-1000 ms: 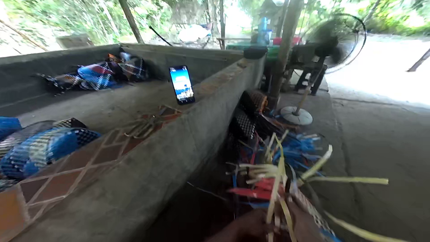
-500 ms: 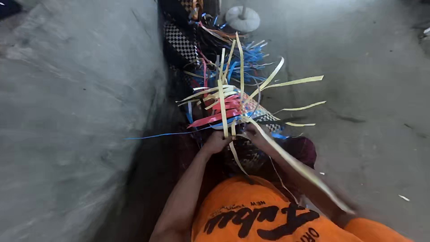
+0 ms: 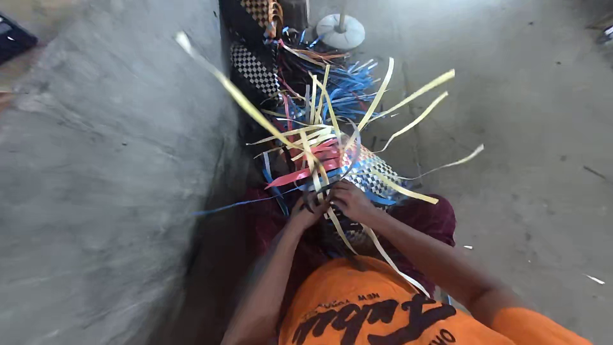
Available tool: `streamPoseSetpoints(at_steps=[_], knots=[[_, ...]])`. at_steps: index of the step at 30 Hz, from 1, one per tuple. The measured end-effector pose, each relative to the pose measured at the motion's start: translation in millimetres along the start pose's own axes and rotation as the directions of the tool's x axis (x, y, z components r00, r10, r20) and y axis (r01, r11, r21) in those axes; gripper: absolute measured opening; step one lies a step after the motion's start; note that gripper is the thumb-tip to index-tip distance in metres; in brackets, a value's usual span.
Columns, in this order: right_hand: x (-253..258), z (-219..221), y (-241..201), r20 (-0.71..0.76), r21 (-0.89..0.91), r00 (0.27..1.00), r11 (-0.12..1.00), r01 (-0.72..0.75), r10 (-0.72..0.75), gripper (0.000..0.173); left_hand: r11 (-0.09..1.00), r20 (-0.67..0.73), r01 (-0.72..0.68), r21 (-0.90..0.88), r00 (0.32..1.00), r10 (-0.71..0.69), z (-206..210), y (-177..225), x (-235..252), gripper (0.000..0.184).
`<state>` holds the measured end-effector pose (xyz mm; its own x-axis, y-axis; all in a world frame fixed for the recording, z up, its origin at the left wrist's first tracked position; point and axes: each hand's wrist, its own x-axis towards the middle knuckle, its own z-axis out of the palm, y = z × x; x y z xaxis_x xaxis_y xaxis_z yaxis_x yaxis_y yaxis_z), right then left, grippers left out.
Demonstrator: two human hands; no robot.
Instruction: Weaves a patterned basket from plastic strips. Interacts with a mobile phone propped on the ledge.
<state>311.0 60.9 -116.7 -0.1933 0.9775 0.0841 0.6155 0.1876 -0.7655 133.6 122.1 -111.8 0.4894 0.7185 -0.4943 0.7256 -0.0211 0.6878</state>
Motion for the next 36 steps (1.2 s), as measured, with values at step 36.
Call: streamPoseSetpoints(at_steps=[36], knots=[[22, -14, -55, 0.461, 0.265, 0.803, 0.806, -0.530, 0.376, 0.038, 0.980, -0.061, -0.201, 0.018, 0.978, 0.201, -23, -20, -23, 0.026]])
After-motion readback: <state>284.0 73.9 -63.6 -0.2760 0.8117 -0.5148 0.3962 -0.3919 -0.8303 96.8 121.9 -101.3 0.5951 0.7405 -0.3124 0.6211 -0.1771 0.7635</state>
